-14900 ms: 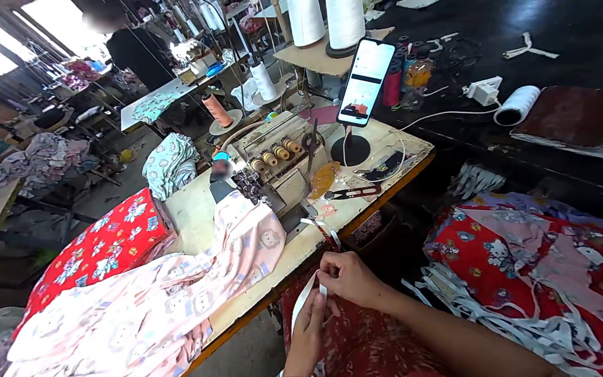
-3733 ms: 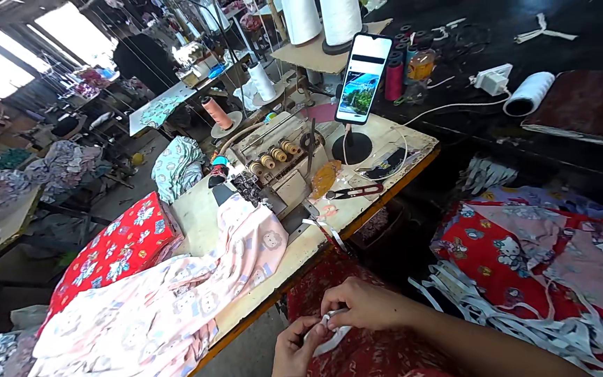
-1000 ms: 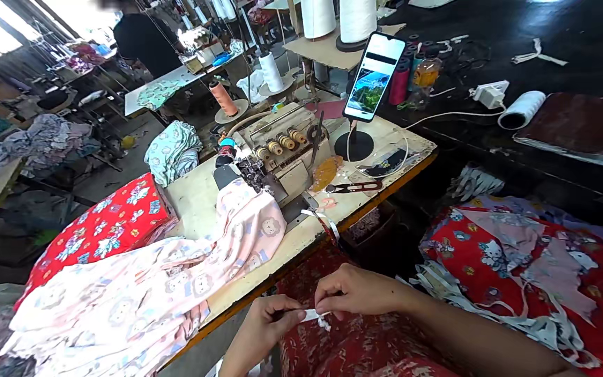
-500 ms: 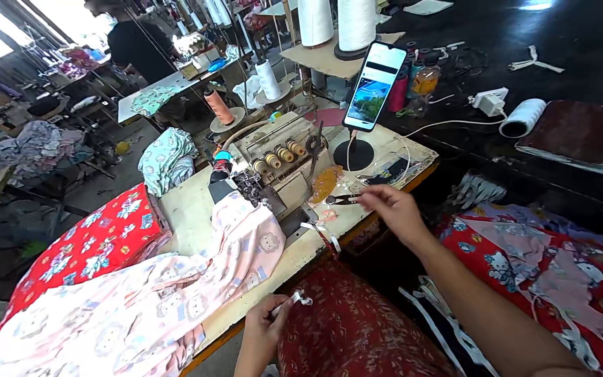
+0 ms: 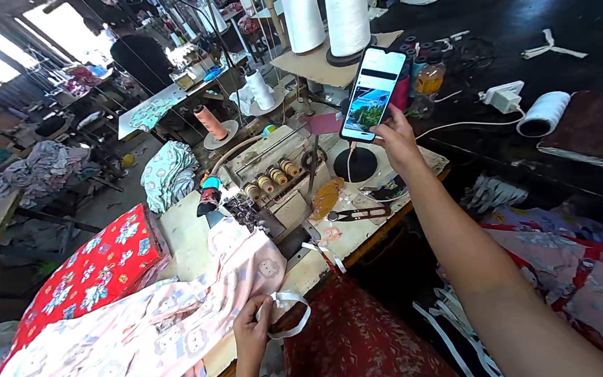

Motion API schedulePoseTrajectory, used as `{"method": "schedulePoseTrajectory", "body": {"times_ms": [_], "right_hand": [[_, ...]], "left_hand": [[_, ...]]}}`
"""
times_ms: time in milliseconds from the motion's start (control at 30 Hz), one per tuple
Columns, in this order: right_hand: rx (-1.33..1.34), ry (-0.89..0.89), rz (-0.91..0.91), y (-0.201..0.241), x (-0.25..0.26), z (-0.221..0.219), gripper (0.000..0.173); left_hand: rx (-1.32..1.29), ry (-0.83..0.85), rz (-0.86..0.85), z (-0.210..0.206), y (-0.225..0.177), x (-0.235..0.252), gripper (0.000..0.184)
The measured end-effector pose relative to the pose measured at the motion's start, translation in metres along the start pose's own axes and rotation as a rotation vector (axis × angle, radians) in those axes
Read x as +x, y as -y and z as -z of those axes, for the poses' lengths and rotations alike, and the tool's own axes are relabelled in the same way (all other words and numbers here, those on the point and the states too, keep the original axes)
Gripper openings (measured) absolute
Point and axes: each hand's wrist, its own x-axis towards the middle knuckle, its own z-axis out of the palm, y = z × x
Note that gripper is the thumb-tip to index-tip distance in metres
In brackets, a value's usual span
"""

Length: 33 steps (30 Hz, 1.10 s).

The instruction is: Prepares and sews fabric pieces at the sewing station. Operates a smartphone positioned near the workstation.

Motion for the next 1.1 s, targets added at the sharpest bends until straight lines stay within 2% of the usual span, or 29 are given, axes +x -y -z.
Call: {"method": "schedulePoseTrajectory", "body": {"times_ms": [133, 300, 600, 833, 1100], "right_hand": [[0.001, -0.043, -0.010, 0.0022, 0.0065, -0.0065, 0.061], [0.007, -0.086, -0.050, 0.0061, 0.0087, -0.0063, 0.041], [0.054, -0.048, -0.058, 0.0033, 0.0054, -0.0036, 0.042], [0.019, -0.027, -0.017, 0.0001, 0.0051, -0.0047, 0.061], [0.059, -0.038, -0.056, 0.0029, 0.0068, -0.0047, 0.047]], "left_hand": [[-0.034, -0.006, 0.010, 0.0001, 0.0010, 0.0003, 0.012], [-0.046, -0.009, 0.020, -0.0002, -0.0012, 0.0005, 0.012], [-0.050, -0.014, 0.043, 0.0000, -0.0028, 0.0010, 0.014], [-0.044, -0.021, 0.032, -0.0018, -0.0033, 0.0014, 0.014], [-0.035, -0.021, 0.038, -0.0021, -0.0035, 0.0014, 0.013]]}}
